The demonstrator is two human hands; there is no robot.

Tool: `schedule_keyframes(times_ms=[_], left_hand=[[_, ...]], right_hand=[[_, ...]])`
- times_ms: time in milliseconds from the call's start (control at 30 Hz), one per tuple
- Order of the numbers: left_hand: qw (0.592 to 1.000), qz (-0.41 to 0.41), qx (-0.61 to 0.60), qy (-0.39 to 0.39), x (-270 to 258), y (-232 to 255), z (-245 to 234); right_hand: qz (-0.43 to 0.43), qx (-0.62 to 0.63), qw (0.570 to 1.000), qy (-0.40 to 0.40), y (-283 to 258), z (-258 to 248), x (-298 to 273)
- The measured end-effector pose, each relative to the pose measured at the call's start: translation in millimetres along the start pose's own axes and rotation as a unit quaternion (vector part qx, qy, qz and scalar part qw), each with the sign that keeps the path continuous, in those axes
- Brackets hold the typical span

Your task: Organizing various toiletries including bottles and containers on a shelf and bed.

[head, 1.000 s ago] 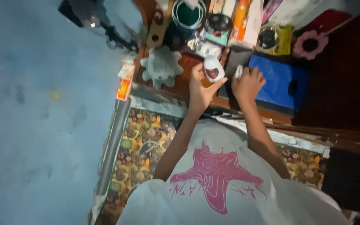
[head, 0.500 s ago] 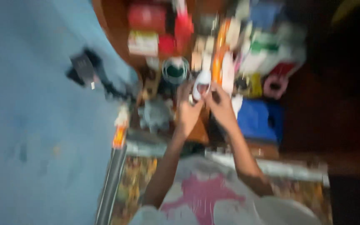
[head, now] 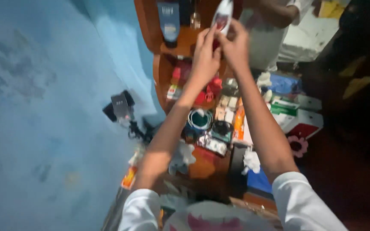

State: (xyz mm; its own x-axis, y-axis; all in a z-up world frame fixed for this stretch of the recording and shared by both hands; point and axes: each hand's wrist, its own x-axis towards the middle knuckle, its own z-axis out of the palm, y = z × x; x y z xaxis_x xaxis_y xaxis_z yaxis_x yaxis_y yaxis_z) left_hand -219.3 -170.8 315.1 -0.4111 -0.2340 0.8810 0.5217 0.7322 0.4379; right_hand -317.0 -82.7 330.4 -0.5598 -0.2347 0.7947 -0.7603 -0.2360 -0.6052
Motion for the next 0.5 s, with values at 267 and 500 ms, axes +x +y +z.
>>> schedule_keyframes(times_ms=[267, 500], left_hand=[[0.997, -0.038, 0.066, 0.010, 62, -150, 51], [0.983, -0.178, 0.020, 0.049, 80, -124, 45]], right_hand=[[-0.070, -0.185, 0.980, -0.022, 74, 27, 75], [-0.210, -0.291, 0.933, 0.006, 176, 43, 91]])
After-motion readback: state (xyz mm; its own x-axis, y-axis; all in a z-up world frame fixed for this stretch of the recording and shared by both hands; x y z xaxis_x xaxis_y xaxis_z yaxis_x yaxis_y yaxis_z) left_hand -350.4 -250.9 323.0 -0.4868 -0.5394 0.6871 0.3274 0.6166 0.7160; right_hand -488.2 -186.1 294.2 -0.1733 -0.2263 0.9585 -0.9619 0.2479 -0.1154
